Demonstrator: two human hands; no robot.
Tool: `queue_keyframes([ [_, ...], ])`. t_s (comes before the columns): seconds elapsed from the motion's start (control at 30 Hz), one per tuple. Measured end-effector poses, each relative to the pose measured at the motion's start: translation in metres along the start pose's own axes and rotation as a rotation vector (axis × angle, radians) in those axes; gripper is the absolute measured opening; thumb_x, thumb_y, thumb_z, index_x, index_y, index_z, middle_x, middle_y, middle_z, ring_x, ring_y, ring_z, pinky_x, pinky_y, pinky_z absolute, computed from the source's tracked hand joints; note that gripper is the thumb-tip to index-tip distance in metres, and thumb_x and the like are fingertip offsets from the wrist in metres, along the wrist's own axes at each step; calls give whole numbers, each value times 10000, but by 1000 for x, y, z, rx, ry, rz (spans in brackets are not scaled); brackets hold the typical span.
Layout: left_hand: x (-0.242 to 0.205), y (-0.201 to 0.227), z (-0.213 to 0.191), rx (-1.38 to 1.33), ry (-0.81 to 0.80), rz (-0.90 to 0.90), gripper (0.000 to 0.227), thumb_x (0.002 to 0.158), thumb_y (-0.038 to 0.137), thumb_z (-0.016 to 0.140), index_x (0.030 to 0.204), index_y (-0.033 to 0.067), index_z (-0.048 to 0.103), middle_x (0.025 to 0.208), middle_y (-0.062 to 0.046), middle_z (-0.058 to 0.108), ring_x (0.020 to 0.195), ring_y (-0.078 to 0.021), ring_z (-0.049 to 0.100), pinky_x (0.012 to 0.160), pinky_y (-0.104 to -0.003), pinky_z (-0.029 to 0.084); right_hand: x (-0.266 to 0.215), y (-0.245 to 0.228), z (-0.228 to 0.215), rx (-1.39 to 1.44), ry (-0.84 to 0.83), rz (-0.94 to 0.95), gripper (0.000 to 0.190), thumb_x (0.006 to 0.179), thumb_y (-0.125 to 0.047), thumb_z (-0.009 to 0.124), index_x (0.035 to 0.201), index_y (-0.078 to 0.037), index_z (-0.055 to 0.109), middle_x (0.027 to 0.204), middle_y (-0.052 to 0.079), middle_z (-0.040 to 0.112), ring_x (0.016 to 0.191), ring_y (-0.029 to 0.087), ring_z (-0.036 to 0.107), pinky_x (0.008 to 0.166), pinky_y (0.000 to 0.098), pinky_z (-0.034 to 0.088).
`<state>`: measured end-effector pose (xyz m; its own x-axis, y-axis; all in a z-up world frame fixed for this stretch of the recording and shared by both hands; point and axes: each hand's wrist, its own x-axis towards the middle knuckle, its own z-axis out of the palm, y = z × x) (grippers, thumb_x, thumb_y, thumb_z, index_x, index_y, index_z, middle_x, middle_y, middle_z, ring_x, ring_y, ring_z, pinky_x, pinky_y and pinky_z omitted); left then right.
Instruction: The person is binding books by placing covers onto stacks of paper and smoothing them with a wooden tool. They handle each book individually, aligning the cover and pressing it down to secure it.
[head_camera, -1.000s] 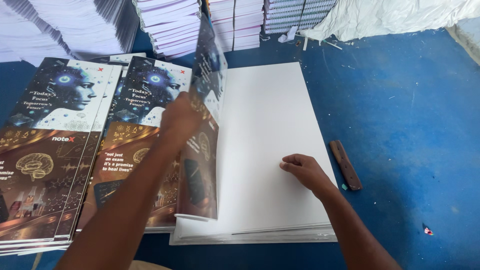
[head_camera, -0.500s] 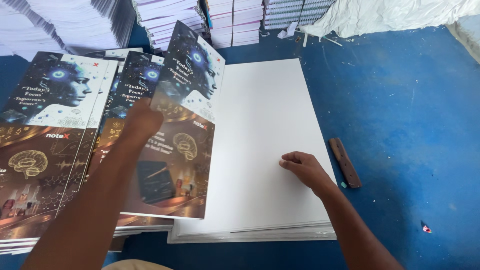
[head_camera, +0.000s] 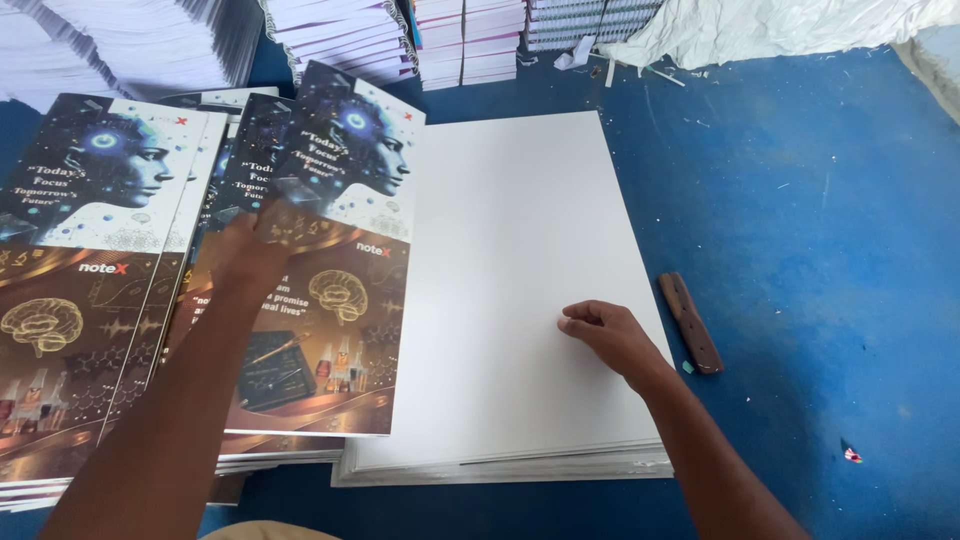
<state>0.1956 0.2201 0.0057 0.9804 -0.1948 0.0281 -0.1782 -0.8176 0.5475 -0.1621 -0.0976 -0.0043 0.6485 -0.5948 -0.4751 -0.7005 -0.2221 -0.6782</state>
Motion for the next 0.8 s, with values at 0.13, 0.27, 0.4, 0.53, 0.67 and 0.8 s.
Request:
queue_keyframes([
  [0.13,7,-22,4,80,32,12,496,824,156,728,1302,36,669,1165,-253,714,1115,-414,678,955,-490,524,-1,-1,0,-6,4,-2,512,885,-392,696,1314,-112,686,1278,157,718,1239,301,641,1070,477,475],
  [0.27,6,-34,1,121,20,-87,459,843,163,688,1298,107,702,1256,-195,701,1201,-392,648,1010,-525,500,-2,-4,0,-14,7,10,510,878,-400,699,1305,-121,697,1272,149,730,1234,294,652,1064,472,486],
  [0.4,10,-40,4,185,31,-210,560,825,219,701,1376,153,624,1288,-174,673,1344,-416,487,1076,-651,342,-3,-4,0,-28,0,22,509,881,-403,699,1306,-122,693,1262,151,728,1229,294,653,1057,474,492],
  [0.53,18,-61,5,191,117,-202,503,981,447,668,1319,75,647,1278,-254,658,1408,-504,367,1068,-709,279,-2,-3,-1,-22,2,-4,512,879,-393,703,1307,-113,689,1262,152,721,1234,295,646,1059,472,483],
  [0.67,24,-81,7,233,164,-206,557,884,425,752,1283,54,639,1275,-244,662,1399,-511,368,1050,-697,312,-1,-2,0,-16,5,4,510,877,-389,705,1303,-108,692,1257,159,725,1232,296,650,1059,470,488],
  [0.8,25,-86,5,223,173,-196,553,841,381,776,1286,80,649,1279,-217,670,1389,-500,392,1094,-677,311,-2,-3,-1,-10,-6,1,513,882,-387,699,1311,-107,682,1265,158,720,1230,292,651,1056,464,495],
])
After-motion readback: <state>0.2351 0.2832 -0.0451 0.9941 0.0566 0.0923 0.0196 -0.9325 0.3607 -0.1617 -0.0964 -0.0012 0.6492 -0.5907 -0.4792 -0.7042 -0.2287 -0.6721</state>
